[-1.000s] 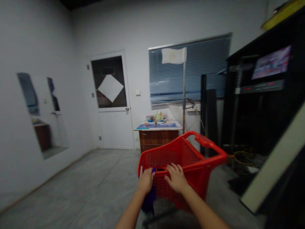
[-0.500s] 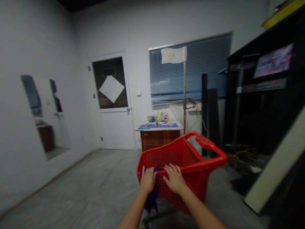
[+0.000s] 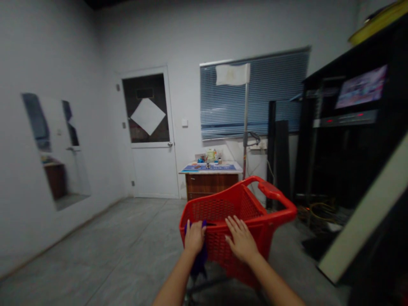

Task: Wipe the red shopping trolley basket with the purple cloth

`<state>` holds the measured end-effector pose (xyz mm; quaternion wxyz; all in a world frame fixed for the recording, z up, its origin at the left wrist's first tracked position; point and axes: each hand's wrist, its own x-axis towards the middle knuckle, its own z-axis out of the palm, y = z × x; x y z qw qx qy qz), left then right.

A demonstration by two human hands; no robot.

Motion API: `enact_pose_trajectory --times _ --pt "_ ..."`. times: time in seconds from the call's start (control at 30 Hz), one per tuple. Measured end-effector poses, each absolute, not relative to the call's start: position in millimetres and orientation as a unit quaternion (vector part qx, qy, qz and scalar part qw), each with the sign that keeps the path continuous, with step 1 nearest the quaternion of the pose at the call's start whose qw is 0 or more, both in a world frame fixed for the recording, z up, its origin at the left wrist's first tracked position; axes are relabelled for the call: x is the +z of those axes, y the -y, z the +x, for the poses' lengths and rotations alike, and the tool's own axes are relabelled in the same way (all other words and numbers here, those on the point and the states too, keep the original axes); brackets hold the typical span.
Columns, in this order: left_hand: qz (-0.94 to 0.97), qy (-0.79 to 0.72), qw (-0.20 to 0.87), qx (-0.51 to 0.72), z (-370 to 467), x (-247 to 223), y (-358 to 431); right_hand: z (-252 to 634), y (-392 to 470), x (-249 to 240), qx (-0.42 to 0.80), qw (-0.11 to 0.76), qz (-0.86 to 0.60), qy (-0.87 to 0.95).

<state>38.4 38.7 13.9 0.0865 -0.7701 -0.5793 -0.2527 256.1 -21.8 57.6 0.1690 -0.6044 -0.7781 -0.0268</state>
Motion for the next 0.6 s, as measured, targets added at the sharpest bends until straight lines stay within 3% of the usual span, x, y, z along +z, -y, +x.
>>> enact_pose_trajectory --times 0.6 --pt "-0.798 0.538 0.075 -0.26 68 26 -26 252 17 61 -0.005 0.182 -0.579 0.795"
